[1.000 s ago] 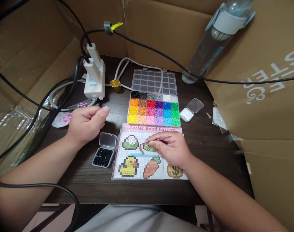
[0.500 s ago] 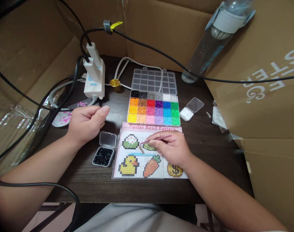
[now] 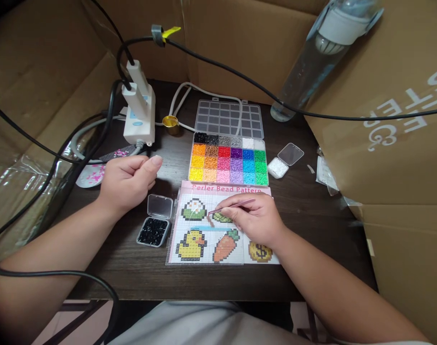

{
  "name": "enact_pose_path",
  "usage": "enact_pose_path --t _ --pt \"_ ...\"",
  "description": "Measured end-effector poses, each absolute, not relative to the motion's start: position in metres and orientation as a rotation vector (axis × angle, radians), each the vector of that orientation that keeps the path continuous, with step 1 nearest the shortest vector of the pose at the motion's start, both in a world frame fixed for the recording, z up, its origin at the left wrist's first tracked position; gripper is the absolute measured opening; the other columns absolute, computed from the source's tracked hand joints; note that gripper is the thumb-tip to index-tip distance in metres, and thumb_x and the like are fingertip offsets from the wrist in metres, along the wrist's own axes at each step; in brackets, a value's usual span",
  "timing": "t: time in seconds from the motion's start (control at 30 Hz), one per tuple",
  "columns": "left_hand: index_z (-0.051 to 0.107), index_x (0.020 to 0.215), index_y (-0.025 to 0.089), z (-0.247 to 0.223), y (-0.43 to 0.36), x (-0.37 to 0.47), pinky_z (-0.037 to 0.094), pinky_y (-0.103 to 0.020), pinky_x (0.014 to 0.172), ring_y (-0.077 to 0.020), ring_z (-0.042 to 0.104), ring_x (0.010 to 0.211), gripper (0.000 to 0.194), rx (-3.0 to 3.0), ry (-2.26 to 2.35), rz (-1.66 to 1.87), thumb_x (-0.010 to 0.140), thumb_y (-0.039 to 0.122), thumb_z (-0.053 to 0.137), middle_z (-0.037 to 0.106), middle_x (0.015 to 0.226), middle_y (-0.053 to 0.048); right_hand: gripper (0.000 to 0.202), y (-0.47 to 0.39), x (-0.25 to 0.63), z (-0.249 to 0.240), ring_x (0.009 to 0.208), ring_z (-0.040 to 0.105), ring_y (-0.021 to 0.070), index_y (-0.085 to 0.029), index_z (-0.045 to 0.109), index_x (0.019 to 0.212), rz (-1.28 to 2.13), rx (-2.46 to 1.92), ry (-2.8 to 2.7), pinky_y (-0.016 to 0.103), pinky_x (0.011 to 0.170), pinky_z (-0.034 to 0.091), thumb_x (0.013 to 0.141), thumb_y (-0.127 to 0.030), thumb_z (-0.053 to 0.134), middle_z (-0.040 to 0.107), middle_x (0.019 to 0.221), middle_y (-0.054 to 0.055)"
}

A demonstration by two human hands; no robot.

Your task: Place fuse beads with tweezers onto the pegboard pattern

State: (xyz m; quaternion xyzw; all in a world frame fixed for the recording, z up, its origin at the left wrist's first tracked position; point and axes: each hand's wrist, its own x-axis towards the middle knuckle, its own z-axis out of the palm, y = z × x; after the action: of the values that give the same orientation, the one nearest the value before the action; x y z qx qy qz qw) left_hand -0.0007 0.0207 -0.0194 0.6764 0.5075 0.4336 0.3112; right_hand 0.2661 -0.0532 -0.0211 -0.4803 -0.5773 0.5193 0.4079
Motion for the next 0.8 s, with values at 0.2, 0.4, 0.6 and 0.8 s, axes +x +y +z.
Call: enact_pose_path --t 0.2,0.4,0.6,0.8 --pt "0.029 0.048 0.020 -0.0213 0.0216 -0.0018 0.023 -0.027 0.039 -0.0078 0.030 0.039 0.056 1.795 1.327 1.143 0.089 0.042 0.058 0.033 0.041 0.004 0.010 -0.0535 0.2667 -0.0213 0.039 0.047 0.0095 -0.018 0.080 0.082 1.345 -1.241 -1.395 0.024 0.037 0.036 0.080 -0.026 0.074 0.065 0.053 0.002" --pt "0.028 0.048 0.019 -0.0217 0.0214 -0.0022 0.024 -0.027 0.040 -0.0077 0.030 0.040 0.057 1.790 1.337 1.137 0.090 0.045 0.058 0.033 0.042 0.004 0.015 -0.0529 0.2694 -0.0215 0.038 0.046 0.0095 -0.018 0.080 0.082 1.363 -1.261 -1.394 0.023 0.035 0.035 0.082 -0.031 0.074 0.062 0.049 0.001" --pt "0.027 0.048 0.019 -0.0217 0.0215 -0.0020 0.024 -0.027 0.040 -0.0077 0.030 0.040 0.058 1.785 1.338 1.144 0.090 0.045 0.058 0.033 0.042 0.004 0.012 -0.0498 0.2680 -0.0151 0.056 0.067 0.0157 -0.018 0.080 0.079 1.287 -1.207 -1.572 0.025 0.049 0.054 0.079 -0.028 0.075 0.076 0.071 0.007" --pt "0.026 0.049 0.020 -0.0231 0.0224 -0.0027 0.024 -0.028 0.041 -0.0079 0.029 0.041 0.059 1.793 1.315 1.152 0.090 0.047 0.057 0.032 0.043 0.004 0.009 -0.0490 0.2666 -0.0128 0.067 0.074 0.0190 -0.018 0.080 0.078 1.249 -1.188 -1.620 0.027 0.061 0.060 0.079 -0.025 0.075 0.079 0.075 0.007"
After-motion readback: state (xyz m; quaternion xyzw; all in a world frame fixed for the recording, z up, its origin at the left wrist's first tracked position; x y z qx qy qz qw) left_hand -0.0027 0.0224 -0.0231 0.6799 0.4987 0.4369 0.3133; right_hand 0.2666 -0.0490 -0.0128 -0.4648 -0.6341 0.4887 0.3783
